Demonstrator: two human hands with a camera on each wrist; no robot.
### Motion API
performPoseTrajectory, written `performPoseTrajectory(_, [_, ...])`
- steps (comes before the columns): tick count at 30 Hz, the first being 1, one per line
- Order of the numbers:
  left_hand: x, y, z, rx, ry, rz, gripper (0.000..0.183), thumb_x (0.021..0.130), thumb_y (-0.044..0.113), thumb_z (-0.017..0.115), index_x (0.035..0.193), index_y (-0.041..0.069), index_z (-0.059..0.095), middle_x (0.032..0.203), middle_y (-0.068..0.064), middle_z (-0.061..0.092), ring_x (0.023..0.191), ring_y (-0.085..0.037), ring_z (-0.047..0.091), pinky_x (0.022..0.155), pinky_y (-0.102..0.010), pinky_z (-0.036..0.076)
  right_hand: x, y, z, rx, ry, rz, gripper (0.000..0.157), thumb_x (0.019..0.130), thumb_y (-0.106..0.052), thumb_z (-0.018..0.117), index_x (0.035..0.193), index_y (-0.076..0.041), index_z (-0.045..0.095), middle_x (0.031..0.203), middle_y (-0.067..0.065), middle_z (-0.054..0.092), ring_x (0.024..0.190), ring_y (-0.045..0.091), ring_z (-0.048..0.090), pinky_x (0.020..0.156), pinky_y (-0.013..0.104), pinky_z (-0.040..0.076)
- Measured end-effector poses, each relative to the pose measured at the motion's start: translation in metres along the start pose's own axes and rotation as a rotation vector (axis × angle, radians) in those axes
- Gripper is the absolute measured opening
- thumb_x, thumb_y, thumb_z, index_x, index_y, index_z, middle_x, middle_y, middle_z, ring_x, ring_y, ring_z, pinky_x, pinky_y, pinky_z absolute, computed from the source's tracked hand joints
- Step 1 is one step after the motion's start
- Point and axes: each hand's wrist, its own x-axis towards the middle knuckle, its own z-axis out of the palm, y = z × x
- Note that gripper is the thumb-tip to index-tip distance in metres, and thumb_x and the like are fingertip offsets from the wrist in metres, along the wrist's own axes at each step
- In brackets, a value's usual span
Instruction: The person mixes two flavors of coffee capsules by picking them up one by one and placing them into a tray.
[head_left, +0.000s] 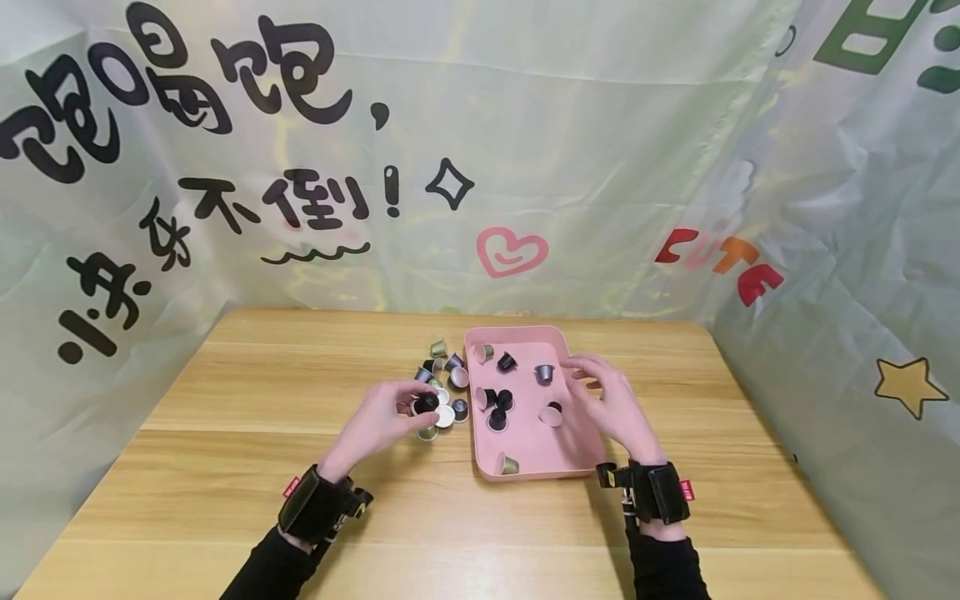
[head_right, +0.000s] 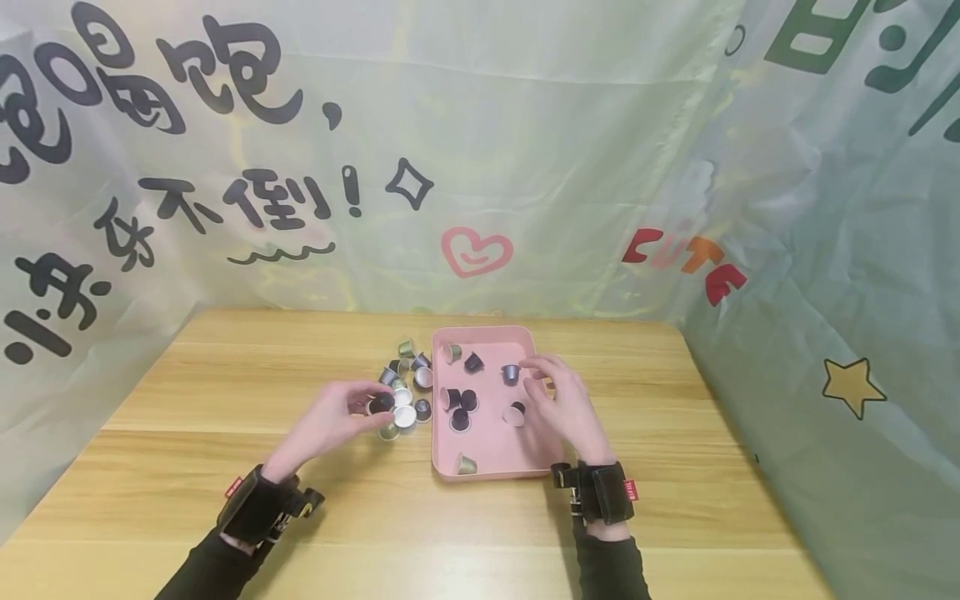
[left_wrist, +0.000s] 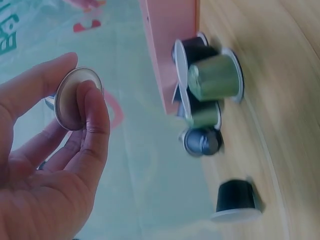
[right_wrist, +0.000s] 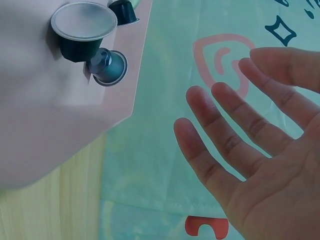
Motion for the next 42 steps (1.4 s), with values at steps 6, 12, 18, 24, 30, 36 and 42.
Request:
performPoseTrajectory(6, [0.006, 0.007, 0.008, 0.011, -0.061, 0.051, 0.038, 0.086, 0.019, 0.078, 0.12, 0.007, 0.071, 0.095, -0.005, 0.07, 0.075, -0.01, 0.058, 0.062, -0.021, 0.049, 0.0, 0.0, 0.0, 0.008, 0.001, -0.001, 0.031, 0.098, -0.003, 0.061, 0.128, 0.001, 0.064, 0.133, 0.024, 0.062, 0.107, 0.038, 0.066, 0.093, 0.059, 0.055])
performPoseTrajectory(12, [0.011, 0.017, 0.022, 0.023, -0.12, 0.086, 0.036, 0.088, 0.016, 0.076, 0.122, 0.007, 0.07, 0.1, -0.006, 0.072, 0.07, -0.009, 0.056, 0.057, -0.019, 0.047, 0.0, 0.0, 0.0, 0.006, 0.001, 0.002, 0.031, 0.098, -0.004, 0.061, 0.128, 0.0, 0.064, 0.134, 0.024, 0.062, 0.108, 0.037, 0.066, 0.093, 0.059, 0.055])
performPoseTrajectory(18, [0.017, 0.027, 0.039, 0.066, -0.178, 0.118, 0.036, 0.088, 0.014, 0.075, 0.123, 0.007, 0.069, 0.108, -0.006, 0.073, 0.071, -0.007, 0.053, 0.061, -0.018, 0.046, 0.0, 0.001, 0.001, 0.004, 0.007, -0.01, 0.03, 0.097, -0.003, 0.061, 0.127, 0.0, 0.065, 0.132, 0.024, 0.063, 0.107, 0.037, 0.066, 0.092, 0.059, 0.056])
performPoseTrajectory(24, [0.024, 0.031, 0.053, 0.101, -0.214, 0.154, 0.034, 0.086, 0.008, 0.075, 0.118, 0.001, 0.07, 0.106, -0.011, 0.074, 0.065, -0.007, 0.052, 0.054, -0.018, 0.044, -0.001, 0.002, 0.001, 0.011, 0.005, -0.013, 0.03, 0.097, -0.004, 0.061, 0.127, 0.001, 0.065, 0.132, 0.024, 0.063, 0.107, 0.037, 0.066, 0.092, 0.058, 0.056])
performPoseTrajectory(30, [0.026, 0.032, 0.061, 0.144, -0.203, 0.158, 0.038, 0.083, 0.005, 0.077, 0.12, -0.001, 0.069, 0.117, -0.018, 0.073, 0.06, -0.006, 0.049, 0.053, -0.018, 0.042, 0.0, 0.003, 0.002, 0.011, 0.001, -0.001, 0.03, 0.098, -0.005, 0.061, 0.127, 0.0, 0.065, 0.134, 0.024, 0.062, 0.108, 0.037, 0.066, 0.093, 0.059, 0.055])
performPoseTrajectory(36, [0.026, 0.034, 0.063, 0.151, -0.211, 0.145, 0.041, 0.083, 0.006, 0.077, 0.122, -0.003, 0.067, 0.118, -0.021, 0.072, 0.056, -0.006, 0.049, 0.049, -0.019, 0.044, 0.001, 0.004, 0.002, 0.008, 0.006, -0.012, 0.03, 0.097, -0.004, 0.062, 0.127, -0.001, 0.065, 0.132, 0.023, 0.063, 0.106, 0.036, 0.067, 0.092, 0.058, 0.056])
performPoseTrajectory(42, [0.025, 0.031, 0.059, 0.112, -0.217, 0.14, 0.047, 0.082, 0.013, 0.081, 0.123, -0.004, 0.066, 0.104, -0.017, 0.076, 0.071, -0.008, 0.062, 0.063, -0.018, 0.055, 0.0, 0.004, 0.002, 0.007, 0.005, -0.007, 0.03, 0.097, -0.005, 0.062, 0.126, -0.001, 0.066, 0.133, 0.022, 0.063, 0.107, 0.036, 0.067, 0.092, 0.058, 0.056])
